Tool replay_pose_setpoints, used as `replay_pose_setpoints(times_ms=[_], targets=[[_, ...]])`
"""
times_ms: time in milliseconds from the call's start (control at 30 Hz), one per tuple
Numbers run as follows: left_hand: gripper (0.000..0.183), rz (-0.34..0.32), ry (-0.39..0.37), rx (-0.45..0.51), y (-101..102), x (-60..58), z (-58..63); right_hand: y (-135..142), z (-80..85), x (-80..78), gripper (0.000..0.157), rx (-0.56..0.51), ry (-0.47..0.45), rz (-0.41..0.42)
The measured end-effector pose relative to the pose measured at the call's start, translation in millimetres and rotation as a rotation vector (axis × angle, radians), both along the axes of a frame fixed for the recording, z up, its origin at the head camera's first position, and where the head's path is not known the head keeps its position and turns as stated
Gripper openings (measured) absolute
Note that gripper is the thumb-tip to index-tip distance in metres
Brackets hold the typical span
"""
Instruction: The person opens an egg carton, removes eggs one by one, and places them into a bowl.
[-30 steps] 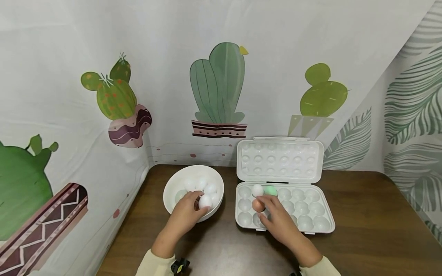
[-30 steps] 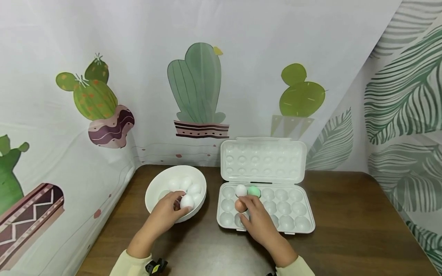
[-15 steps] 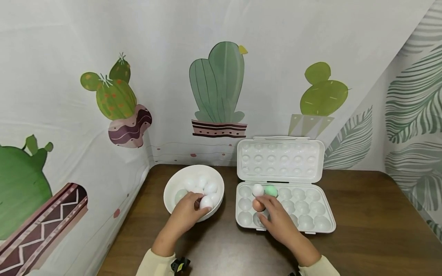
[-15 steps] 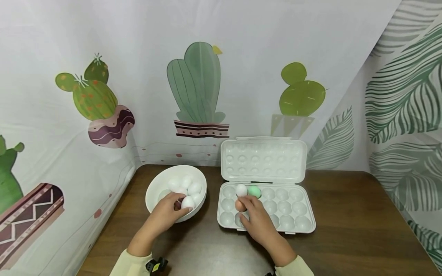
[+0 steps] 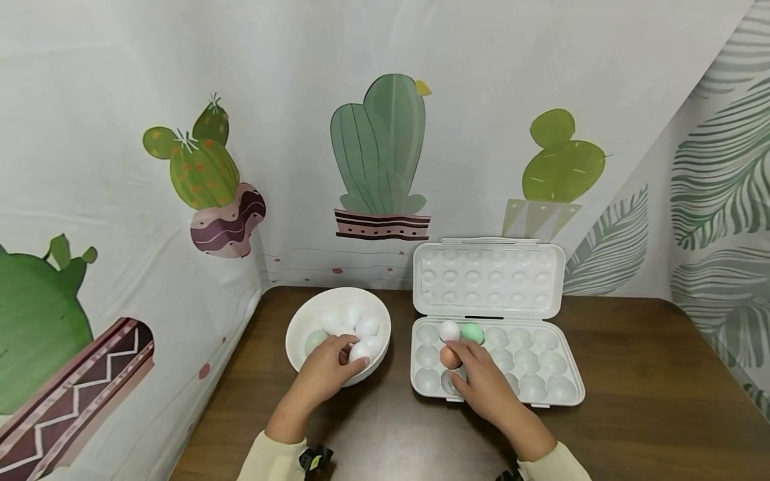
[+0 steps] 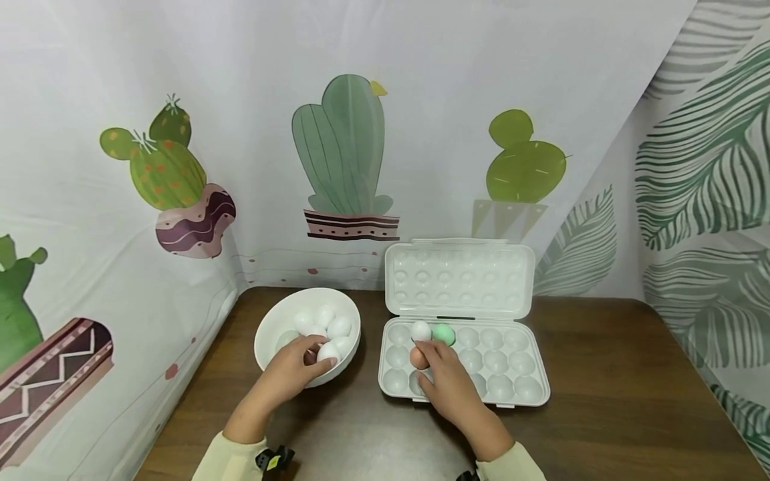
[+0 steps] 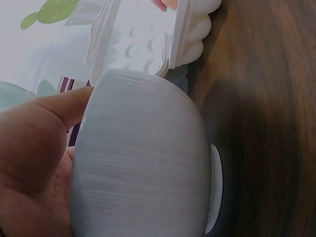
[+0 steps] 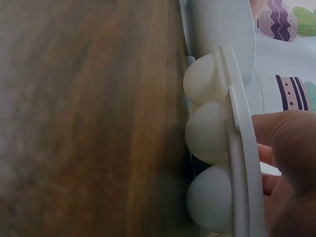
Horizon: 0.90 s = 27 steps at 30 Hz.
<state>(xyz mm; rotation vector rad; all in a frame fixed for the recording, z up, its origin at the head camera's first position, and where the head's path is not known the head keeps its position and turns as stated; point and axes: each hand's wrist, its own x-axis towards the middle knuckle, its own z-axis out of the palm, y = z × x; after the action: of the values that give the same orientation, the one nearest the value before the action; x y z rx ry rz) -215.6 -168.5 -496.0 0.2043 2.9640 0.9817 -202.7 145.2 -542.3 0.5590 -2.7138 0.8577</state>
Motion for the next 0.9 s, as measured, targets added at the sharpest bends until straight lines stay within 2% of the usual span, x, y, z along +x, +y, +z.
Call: replay_pose_setpoints(times_ms=[333, 533, 900], targets=[[0.027, -0.007, 0.035, 0.004, -0.1, -0.3, -3.0, -1.6, -0.7, -3.5, 0.052, 0.012, -0.014, -0.013], [0.031, 0.013, 0.057, -0.010, 0.2, 1.4, -2.6, -3.5, -0.7, -4.4, 0.051, 0.022, -0.020, -0.021], [0.033, 0.027, 0.064, -0.003, 2.1, 2.5, -1.3, -5.3, 0.9, -5.4, 0.049, 0.020, 0.022, -0.032]])
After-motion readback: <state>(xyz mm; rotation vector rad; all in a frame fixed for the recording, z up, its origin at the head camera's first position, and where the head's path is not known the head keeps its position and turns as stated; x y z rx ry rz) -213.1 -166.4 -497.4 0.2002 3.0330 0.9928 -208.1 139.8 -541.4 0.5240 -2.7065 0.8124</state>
